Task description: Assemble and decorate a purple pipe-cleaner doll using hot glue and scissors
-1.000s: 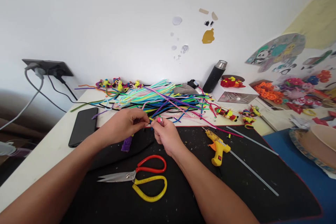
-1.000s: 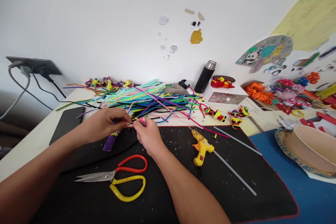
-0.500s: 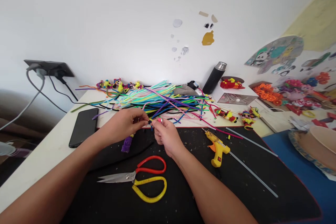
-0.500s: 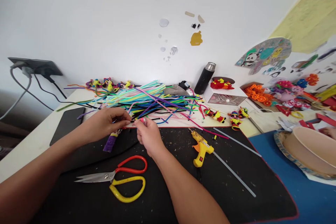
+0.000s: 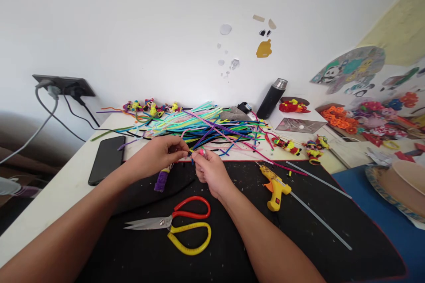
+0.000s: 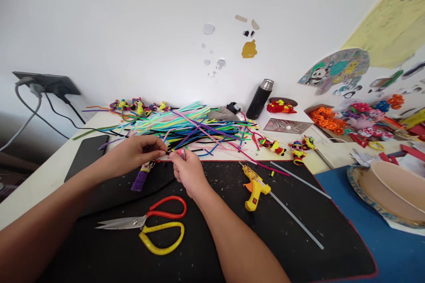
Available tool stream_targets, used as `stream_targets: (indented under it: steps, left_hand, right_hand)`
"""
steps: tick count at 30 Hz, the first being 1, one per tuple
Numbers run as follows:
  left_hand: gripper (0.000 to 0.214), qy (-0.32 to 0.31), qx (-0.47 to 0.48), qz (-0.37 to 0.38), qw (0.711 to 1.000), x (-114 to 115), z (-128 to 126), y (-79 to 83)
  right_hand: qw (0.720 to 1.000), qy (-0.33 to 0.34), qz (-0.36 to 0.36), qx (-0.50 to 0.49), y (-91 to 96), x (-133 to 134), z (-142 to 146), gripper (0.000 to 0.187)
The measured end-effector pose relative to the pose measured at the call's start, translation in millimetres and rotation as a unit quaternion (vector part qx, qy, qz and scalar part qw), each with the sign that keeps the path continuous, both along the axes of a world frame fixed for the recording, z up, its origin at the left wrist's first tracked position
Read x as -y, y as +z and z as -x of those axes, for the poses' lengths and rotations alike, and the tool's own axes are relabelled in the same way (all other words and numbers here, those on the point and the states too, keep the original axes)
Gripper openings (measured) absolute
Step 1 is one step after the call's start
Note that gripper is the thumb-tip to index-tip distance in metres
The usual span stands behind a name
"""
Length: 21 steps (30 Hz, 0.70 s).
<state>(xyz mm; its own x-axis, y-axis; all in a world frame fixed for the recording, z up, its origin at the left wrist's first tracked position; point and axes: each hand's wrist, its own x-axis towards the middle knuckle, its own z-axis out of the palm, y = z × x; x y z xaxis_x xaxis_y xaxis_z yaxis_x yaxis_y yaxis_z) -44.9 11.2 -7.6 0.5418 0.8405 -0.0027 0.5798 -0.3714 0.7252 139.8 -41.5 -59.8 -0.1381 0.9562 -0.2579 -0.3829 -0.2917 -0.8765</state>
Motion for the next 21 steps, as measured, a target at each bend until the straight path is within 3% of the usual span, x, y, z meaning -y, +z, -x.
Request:
stream_targets:
  steps: [14, 21]
  left_hand:
    - [0.035, -0.014, 0.035, 0.054, 0.998, -3, 2, 0.4]
    - [0.02, -0.045, -0.089, 0.009, 0.995, -1, 3, -11.4]
  right_hand:
    - [1.0, 0.01, -0.003, 0.004, 0.6, 1, 0, 0.04]
    - [1.0, -0.024, -0.004, 0.013, 2.1, -2, -3, 0.036]
